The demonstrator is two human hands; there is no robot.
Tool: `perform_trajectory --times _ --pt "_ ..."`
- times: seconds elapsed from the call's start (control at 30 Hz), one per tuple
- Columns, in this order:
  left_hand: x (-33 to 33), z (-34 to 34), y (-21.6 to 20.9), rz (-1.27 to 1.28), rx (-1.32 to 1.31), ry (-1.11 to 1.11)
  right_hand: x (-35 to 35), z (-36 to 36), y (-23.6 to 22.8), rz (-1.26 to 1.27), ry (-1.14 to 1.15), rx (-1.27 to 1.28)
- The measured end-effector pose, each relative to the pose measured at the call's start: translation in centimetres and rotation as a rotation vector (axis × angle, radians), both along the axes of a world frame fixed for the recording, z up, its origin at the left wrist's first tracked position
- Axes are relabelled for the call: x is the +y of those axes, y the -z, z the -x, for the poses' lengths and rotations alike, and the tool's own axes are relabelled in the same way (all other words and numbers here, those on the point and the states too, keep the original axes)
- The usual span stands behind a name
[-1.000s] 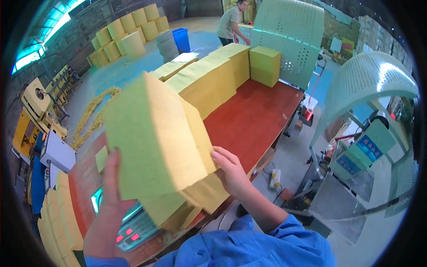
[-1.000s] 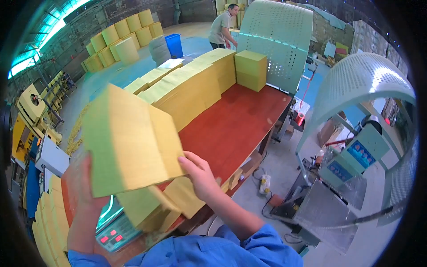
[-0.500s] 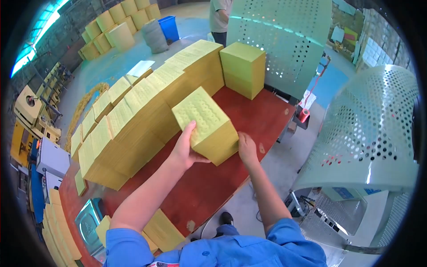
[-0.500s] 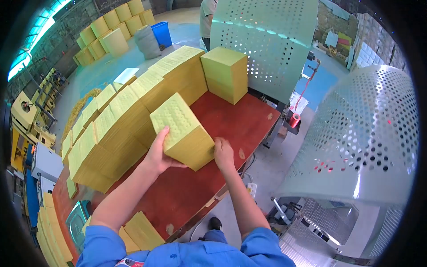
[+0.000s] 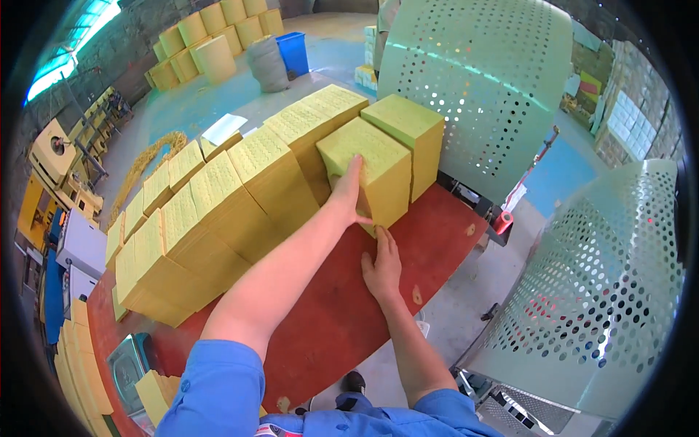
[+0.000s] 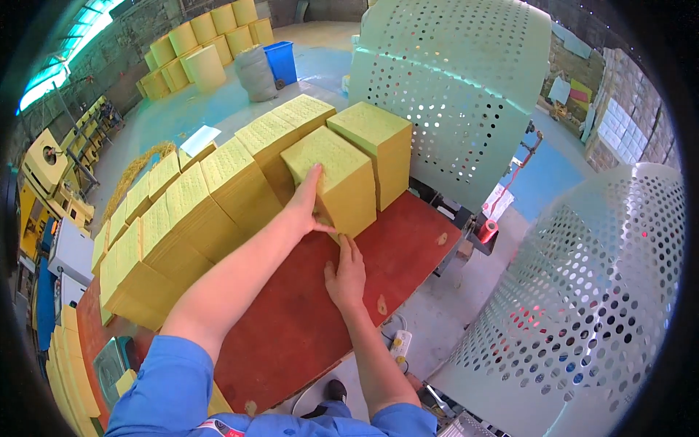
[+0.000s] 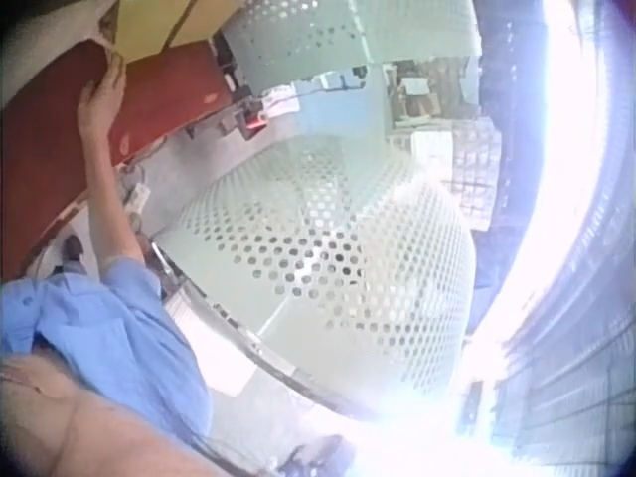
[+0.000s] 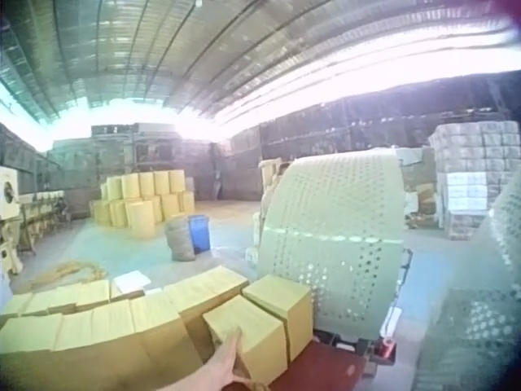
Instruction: Weighing stacks of yellow pads on a digital scale and organizing them into rows on a table and conveyor belt.
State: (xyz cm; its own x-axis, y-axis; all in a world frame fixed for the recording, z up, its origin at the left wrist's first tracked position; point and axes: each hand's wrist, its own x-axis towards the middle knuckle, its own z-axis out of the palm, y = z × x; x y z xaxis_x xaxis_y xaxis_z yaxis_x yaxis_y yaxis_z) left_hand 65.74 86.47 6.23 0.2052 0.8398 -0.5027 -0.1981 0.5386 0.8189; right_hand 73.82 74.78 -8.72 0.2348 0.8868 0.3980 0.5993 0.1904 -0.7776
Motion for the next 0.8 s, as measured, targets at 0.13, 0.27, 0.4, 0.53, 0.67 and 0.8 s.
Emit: perform_trajectory --times 0.13,0.27,0.4,0.53,0.67,0.8 --pt "1.1 -1.0 -0.5 0.025 0.039 -0.024 0.2 -0.1 0.0 0.081 -0.047 -0.16" --pt "0.3 0.9 -0.6 -0.021 -0.093 -0.028 0.4 0.9 0.3 0.072 -0.061 -0.247" --pt "-1.9 3.1 -0.9 -0.379 -0.362 0.219 1.5 2.3 -1.3 -0.119 -0.152 -0.194" --pt "-13.1 8.4 -10.0 -0.713 0.511 0.237 1.0 -2.3 1.7 -0.079 -0.166 -0.044" --pt "-22.4 20.6 -13.4 -0.845 0.544 0.212 3.3 -3.7 5.5 -0.028 -0.036 -0.006" --pt "-34.1 33.8 -14.0 -0.754 0.752 0.078 1.0 3.4 0.9 -0.118 -0.208 0.202"
